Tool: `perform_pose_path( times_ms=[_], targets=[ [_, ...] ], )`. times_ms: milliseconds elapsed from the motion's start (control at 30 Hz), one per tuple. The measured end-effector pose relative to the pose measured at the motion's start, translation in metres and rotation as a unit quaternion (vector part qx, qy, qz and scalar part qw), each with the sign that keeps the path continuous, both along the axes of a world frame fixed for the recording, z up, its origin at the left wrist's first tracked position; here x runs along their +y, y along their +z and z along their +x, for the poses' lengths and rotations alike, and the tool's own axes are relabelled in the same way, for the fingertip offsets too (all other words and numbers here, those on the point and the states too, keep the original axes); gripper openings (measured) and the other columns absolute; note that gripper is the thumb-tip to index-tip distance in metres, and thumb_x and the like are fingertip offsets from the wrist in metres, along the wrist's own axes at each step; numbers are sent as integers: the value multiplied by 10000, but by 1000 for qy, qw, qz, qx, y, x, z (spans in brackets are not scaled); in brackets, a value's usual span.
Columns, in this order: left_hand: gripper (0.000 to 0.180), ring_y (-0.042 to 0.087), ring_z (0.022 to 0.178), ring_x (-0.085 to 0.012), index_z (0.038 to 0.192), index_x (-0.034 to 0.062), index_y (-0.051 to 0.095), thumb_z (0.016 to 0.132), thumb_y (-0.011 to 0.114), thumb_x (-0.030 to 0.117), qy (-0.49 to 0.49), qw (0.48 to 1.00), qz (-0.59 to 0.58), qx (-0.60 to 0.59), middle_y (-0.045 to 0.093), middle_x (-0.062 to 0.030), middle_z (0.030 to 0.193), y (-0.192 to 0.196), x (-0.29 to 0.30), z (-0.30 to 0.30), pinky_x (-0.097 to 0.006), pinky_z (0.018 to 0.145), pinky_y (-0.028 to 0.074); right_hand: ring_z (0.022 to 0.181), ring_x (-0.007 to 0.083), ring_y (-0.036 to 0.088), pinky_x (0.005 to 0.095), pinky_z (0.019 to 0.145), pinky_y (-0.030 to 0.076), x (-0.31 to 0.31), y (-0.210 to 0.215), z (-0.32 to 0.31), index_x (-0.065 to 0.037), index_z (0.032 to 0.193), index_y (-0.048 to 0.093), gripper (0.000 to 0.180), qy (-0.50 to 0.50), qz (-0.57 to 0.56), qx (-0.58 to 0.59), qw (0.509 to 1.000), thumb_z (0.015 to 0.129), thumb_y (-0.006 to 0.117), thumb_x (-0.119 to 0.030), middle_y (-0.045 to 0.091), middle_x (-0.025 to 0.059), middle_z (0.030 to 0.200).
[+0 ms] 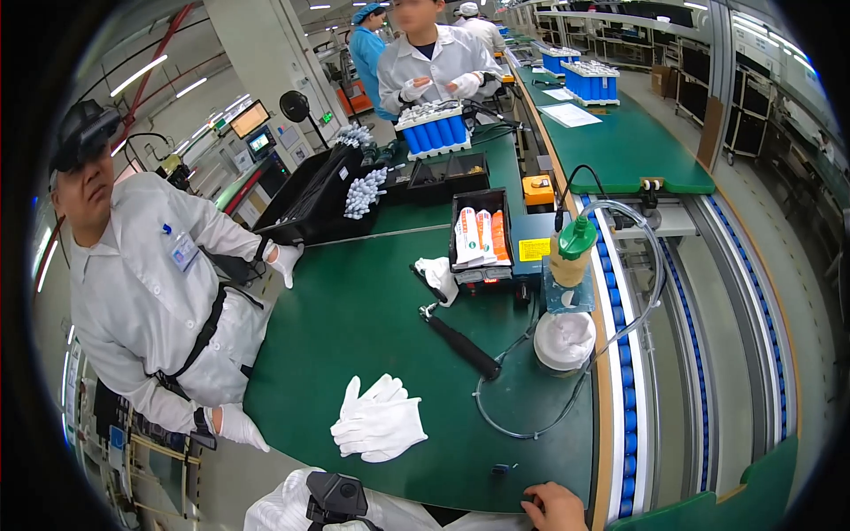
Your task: The person picks up several tubes from a container, places them into a box, and wipes the work surface with a cloth. They then pick up a small blue object and use shears to cut a wire.
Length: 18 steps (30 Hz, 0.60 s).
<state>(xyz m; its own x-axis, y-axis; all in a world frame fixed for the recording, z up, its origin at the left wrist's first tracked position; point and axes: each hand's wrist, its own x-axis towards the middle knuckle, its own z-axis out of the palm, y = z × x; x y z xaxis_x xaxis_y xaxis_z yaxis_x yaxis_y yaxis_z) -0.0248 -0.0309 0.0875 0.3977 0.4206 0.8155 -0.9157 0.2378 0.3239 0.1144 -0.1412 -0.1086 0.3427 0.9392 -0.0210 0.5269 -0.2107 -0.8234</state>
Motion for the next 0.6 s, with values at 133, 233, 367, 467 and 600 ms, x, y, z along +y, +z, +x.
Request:
perform_pose_path(
  times_ms=[133,233,367,467,600],
  targets=[
    [463,493,883,-284,1296,135,279,895,425,313,18,1000,-2,13,353,-95,1141,2,4,3,-378,743,424,693,295,545,367,615,433,2,-1,1,-47,881,575,152,1,-11,-1,1000,748,582,-119,545,120,741],
    [459,506,855,-283,1297,140,279,897,418,318,33,999,-5,30,360,-98,1128,3,6,3,-382,732,423,694,294,548,365,615,434,3,-2,0,-43,885,576,157,2,-16,3,1000,748,584,-120,551,120,746],
    [455,524,817,-281,1298,147,279,900,409,324,45,998,-5,51,371,-101,1111,10,3,5,-387,717,423,691,296,551,362,616,437,2,-1,0,-39,895,579,168,-1,-20,0,1000,748,586,-120,556,121,752],
    [451,537,789,-280,1299,151,280,902,402,328,53,996,0,66,379,-103,1098,16,1,9,-391,706,423,690,298,552,361,619,440,1,-1,0,-39,900,580,171,-1,-14,3,1000,747,586,-116,557,123,755],
    [447,555,751,-279,1301,158,280,905,392,334,67,994,6,87,389,-106,1080,22,-1,12,-395,691,422,692,298,554,360,624,442,0,1,0,-39,898,583,171,-2,-20,13,1000,742,591,-109,558,123,757]
  ],
)
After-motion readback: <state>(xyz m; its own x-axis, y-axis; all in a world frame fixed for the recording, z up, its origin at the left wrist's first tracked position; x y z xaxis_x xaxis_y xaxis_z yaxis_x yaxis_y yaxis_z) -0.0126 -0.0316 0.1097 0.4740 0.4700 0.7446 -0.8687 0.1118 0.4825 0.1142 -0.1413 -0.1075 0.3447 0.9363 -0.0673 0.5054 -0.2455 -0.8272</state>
